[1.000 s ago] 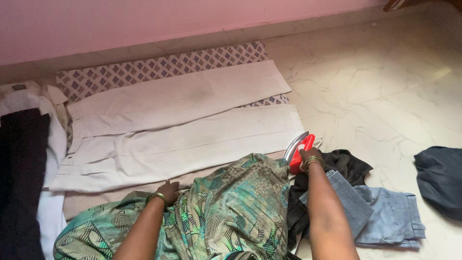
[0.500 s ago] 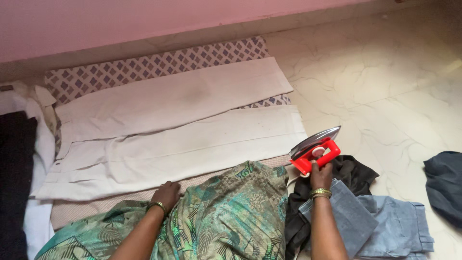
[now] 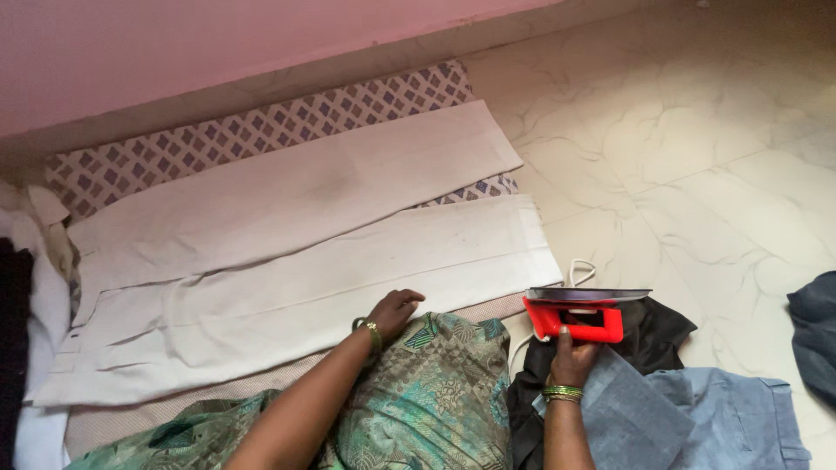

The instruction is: The person irons a pair of white trousers laid out on a patterned mat on the floor. They smooth the fabric with their hands and use a red electric iron to press the garment, then fold it.

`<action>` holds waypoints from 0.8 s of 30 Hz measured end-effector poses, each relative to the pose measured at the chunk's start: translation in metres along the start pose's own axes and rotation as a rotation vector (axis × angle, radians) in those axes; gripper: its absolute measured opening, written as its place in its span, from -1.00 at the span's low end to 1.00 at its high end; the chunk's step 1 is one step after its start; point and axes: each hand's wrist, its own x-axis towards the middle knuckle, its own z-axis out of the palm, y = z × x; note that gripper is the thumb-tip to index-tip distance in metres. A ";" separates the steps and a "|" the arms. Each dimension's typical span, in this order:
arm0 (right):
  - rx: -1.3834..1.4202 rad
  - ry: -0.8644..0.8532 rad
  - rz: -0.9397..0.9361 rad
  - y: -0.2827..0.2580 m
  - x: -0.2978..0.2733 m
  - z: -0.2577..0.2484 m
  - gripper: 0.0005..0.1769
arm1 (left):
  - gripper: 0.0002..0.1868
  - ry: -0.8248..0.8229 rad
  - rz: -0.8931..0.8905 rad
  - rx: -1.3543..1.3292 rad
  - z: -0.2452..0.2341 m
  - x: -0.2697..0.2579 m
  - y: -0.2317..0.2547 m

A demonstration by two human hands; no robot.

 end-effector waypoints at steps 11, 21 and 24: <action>-0.040 -0.052 0.033 0.025 -0.004 -0.004 -0.32 | -0.62 -0.459 0.238 0.613 0.079 0.096 0.097; -0.009 -0.028 0.122 0.046 -0.004 -0.012 -0.43 | -0.33 -0.377 0.211 0.712 0.069 0.078 0.118; 0.022 -0.036 0.107 0.049 -0.004 -0.015 -0.43 | -0.28 -0.141 0.200 0.413 0.074 0.111 0.086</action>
